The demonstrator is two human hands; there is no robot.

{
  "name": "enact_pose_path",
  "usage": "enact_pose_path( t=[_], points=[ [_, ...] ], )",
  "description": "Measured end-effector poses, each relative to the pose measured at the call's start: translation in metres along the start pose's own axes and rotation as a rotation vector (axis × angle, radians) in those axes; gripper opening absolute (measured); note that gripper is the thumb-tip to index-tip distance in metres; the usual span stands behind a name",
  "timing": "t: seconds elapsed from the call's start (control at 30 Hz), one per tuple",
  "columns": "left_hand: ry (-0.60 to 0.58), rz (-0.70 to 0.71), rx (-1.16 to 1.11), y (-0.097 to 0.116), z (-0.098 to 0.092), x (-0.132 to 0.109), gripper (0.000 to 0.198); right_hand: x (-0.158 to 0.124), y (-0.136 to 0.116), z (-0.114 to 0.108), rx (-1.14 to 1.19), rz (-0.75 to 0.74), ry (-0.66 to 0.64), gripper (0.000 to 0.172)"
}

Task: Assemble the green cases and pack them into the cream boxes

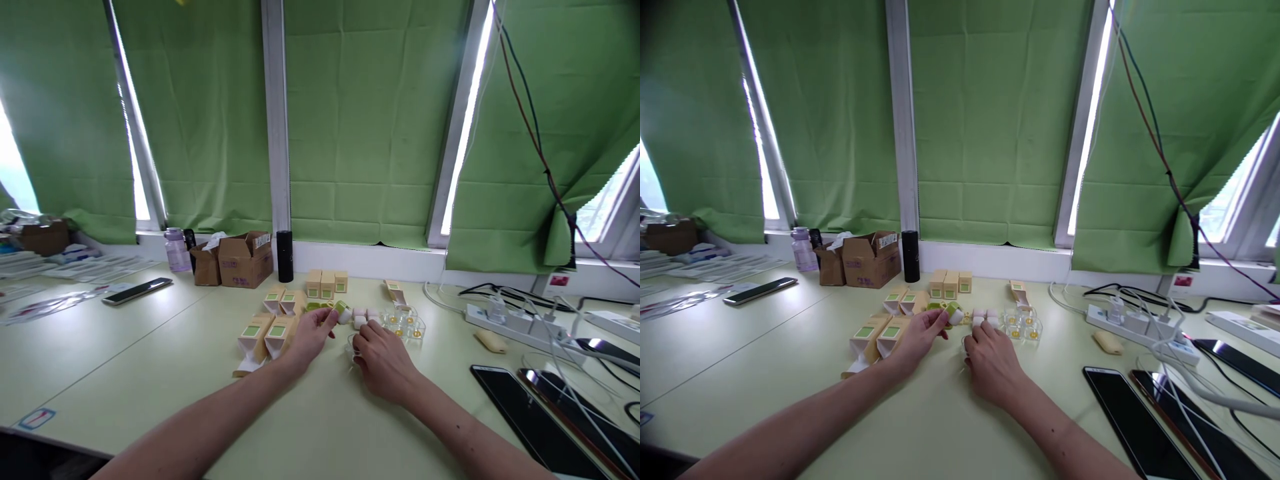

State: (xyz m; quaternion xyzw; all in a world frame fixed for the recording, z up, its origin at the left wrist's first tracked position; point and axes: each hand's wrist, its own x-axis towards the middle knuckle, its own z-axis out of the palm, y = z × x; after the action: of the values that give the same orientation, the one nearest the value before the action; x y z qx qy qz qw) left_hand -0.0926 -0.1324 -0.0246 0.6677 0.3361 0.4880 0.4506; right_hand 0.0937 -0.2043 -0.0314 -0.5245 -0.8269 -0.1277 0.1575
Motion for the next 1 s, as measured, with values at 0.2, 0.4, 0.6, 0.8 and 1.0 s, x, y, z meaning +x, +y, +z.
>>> enact_pose_path(
  t=[0.2,0.4,0.6,0.8,1.0],
  points=[
    [0.009,-0.014,-0.017,-0.003,-0.001,0.002,0.06,-0.003,0.012,0.004,0.392,0.173,0.082,0.05],
    [0.005,-0.022,-0.038,-0.002,-0.002,0.001,0.057,0.001,0.029,0.032,0.912,0.307,-0.017,0.069],
    [0.019,-0.015,-0.069,-0.002,-0.002,0.001,0.056,0.007,0.036,0.047,1.102,0.356,0.016,0.051],
    [0.074,-0.04,-0.135,-0.005,-0.004,0.002,0.059,0.01,0.035,0.03,1.625,0.365,0.142,0.046],
    [0.07,-0.052,-0.136,-0.005,-0.004,0.001,0.061,0.009,0.032,0.013,1.911,0.352,0.113,0.049]
  ],
)
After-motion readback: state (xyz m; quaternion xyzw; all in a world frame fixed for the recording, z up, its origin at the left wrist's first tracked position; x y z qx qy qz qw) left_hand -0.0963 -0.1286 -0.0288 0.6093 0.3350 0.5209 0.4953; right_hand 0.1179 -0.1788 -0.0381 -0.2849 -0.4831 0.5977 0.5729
